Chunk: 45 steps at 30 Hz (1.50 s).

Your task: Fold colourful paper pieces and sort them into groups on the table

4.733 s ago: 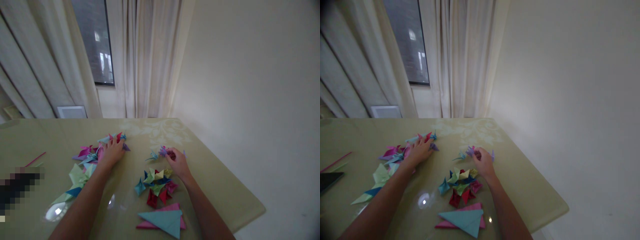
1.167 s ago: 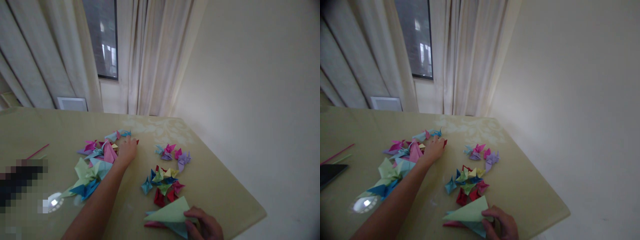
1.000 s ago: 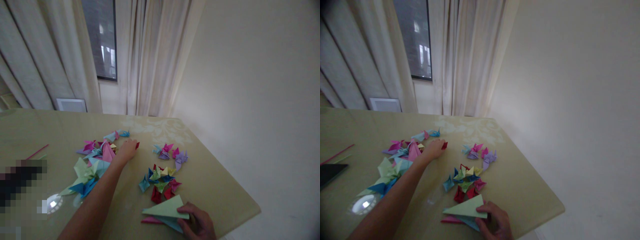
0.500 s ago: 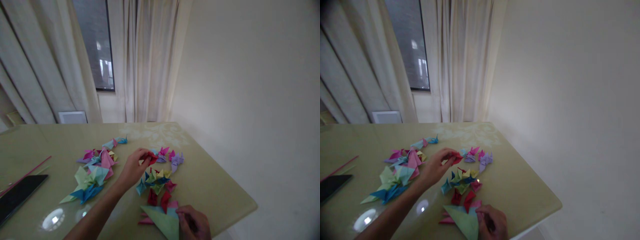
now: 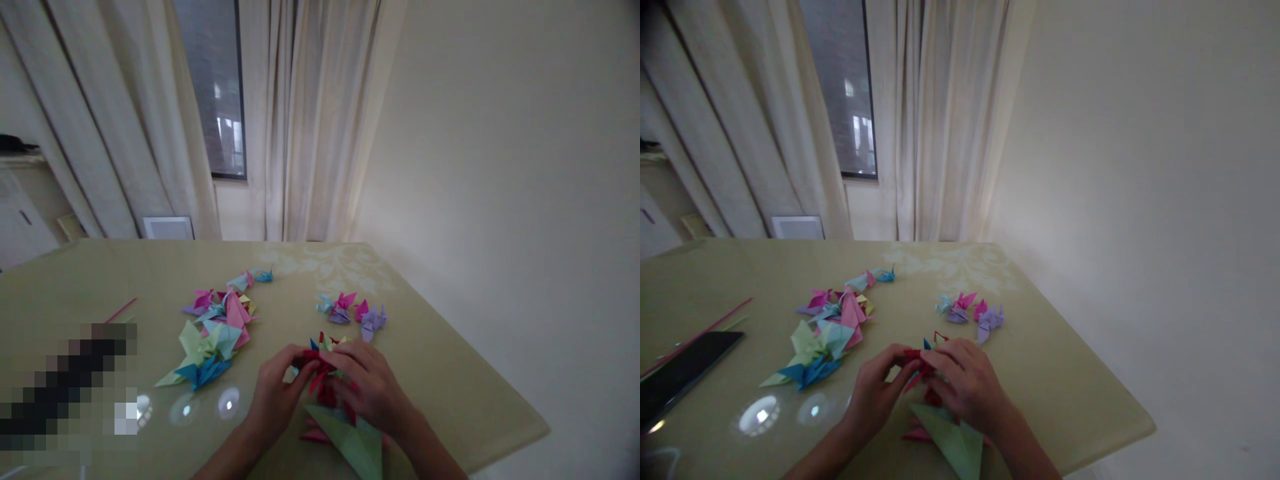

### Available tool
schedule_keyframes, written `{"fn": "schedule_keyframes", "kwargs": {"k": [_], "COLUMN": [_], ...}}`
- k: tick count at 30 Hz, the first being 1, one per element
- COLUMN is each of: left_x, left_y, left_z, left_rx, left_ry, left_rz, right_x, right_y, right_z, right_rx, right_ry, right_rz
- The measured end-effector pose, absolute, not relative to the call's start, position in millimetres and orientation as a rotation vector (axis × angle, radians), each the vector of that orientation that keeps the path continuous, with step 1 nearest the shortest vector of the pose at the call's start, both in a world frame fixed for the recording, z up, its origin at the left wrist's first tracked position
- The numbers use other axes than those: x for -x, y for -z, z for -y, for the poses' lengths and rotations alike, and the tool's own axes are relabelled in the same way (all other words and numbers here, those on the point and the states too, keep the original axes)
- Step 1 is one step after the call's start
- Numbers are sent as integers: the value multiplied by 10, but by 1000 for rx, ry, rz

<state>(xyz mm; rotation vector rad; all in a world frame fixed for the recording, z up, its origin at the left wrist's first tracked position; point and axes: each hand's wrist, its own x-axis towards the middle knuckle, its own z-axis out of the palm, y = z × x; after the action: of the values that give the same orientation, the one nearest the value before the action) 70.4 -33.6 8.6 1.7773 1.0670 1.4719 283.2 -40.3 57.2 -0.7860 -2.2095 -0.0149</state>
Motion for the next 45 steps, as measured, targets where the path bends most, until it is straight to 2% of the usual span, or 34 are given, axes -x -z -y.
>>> {"fn": "schedule_keyframes", "kwargs": {"k": [6, 10, 14, 19, 21, 29, 36, 39, 41, 45], "left_x": [-616, -647, -760, -926, -990, -1089, -1070, -850, -597, -51], "left_y": [-124, -65, 6, 49, 92, 219, 108, 41, 0, -28], "left_z": [334, 341, 408, 574, 644, 752, 701, 464, 252, -48], "left_rx": [-1690, -1745, -1986, -2724, -2861, -3037, -2954, -2821, -2759, -2618], "left_ry": [-1551, -1549, -1548, -1171, -1085, -1009, -1114, -1236, -1238, -806], "left_rz": [-1054, -1097, -1176, -694, -644, -717, -784, -1015, -1388, -2274], "right_x": [-2683, -2712, -2873, -3144, -3201, -3203, -3219, -3224, -3227, -3236], "right_y": [-791, -716, -503, -356, -347, -366, -272, -222, -200, -177], "right_z": [51, -48, -184, -396, -450, -461, -518, -545, -558, -575], "right_rx": [696, 672, 826, 1111, 1155, 1177, 1252, 1270, 1269, 1269], "right_ry": [-327, -474, -398, -374, -402, -269, -293, -290, -271, -239], "right_rz": [2270, 2192, 1923, 1596, 1531, 1464, 1546, 1620, 1645, 1635]}}
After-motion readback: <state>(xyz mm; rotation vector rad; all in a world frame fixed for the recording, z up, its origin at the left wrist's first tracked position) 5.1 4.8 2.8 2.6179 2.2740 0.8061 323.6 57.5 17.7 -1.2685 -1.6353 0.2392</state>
